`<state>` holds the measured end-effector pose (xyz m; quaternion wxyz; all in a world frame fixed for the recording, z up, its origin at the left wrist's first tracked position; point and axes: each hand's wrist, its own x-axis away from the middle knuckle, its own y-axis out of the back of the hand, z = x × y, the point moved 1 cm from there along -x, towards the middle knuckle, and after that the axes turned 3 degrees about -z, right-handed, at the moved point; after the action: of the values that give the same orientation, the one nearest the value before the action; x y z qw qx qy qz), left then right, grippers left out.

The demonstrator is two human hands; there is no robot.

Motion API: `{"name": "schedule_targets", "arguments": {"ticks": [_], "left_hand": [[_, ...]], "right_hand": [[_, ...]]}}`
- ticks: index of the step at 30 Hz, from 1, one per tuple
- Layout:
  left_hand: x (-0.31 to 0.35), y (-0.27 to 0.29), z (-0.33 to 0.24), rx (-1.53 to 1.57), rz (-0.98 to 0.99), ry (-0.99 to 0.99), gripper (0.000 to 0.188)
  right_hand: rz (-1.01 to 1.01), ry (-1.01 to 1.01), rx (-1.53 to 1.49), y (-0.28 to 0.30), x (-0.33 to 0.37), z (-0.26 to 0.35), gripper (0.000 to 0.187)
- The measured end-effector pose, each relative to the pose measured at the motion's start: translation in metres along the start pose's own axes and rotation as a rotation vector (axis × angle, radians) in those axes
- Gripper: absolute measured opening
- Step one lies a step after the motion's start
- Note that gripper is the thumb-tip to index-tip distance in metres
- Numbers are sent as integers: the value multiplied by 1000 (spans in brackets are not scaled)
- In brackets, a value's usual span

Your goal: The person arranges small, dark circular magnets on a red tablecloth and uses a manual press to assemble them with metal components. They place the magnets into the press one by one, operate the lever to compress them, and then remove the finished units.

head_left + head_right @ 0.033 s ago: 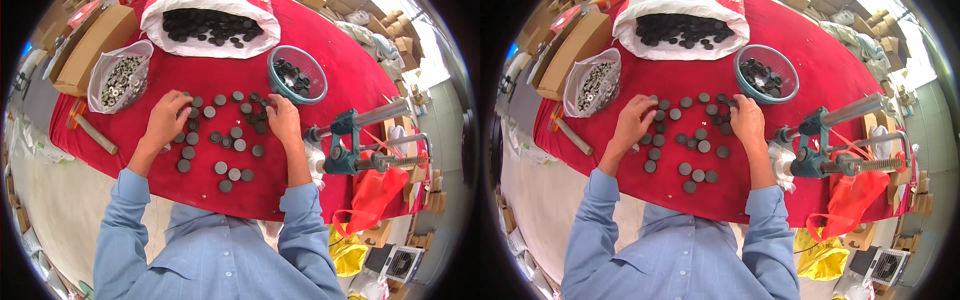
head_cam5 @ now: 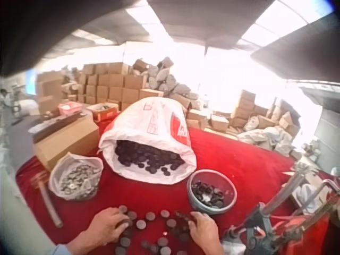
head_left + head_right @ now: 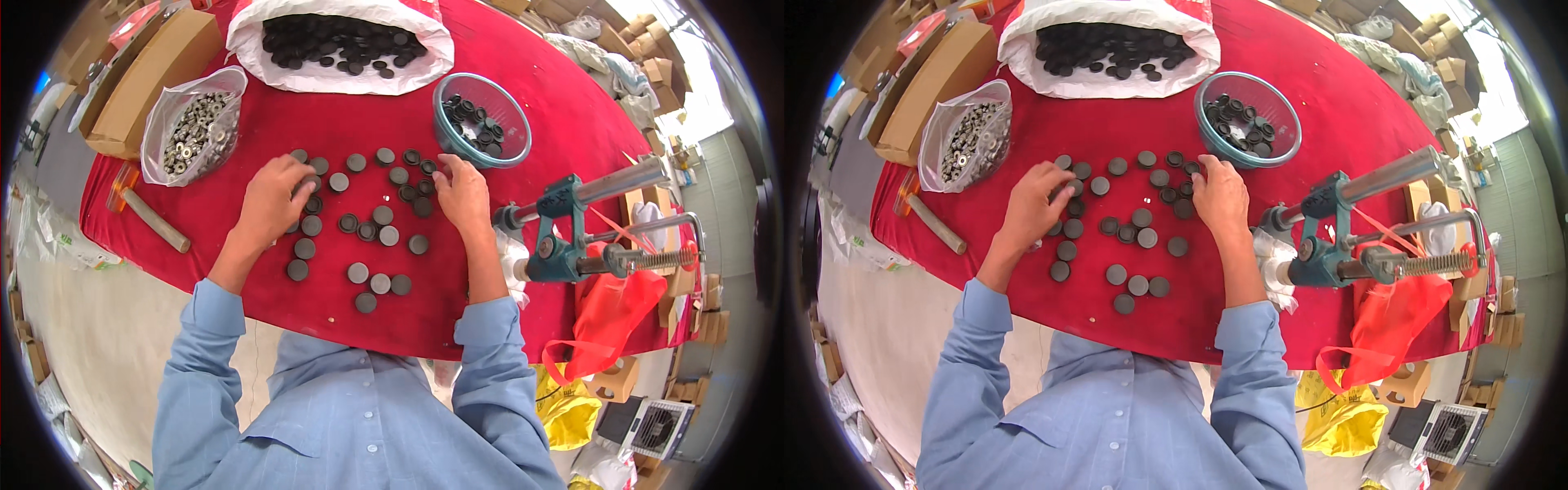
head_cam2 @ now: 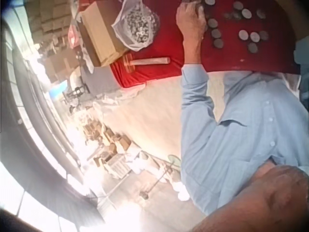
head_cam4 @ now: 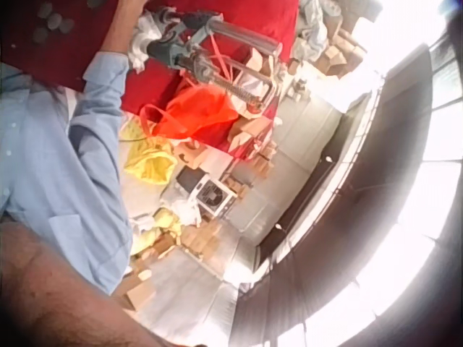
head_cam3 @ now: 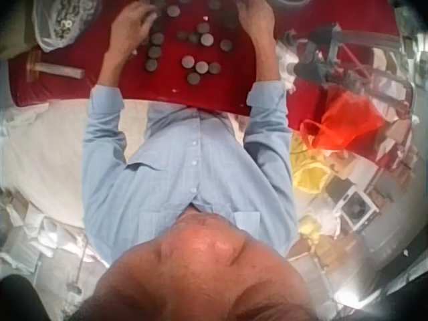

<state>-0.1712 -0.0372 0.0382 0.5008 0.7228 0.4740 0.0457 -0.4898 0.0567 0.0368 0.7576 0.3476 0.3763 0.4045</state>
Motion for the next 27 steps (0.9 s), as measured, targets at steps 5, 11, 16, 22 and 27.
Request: {"name": "schedule_targets", "arguments": {"ticks": [5, 11, 16, 22, 27], "left_hand": [[21, -17, -26, -295, 103, -1, 28], [18, -29, -35, -359, 98, 91, 29], [14, -35, -35, -345, 115, 134, 30], [16, -33, -51, -116, 69, 72, 38], [23, -45, -82, -178, 243, -95, 50]], "right_hand": [[112, -99, 61, -11, -2, 5, 46], [78, -99, 69, -34, -11, -1, 39], [78, -14, 82, -37, -9, 7, 41], [158, 32, 144, -34, -10, 4, 39], [133, -41, 128, -36, -20, 2, 41]]}}
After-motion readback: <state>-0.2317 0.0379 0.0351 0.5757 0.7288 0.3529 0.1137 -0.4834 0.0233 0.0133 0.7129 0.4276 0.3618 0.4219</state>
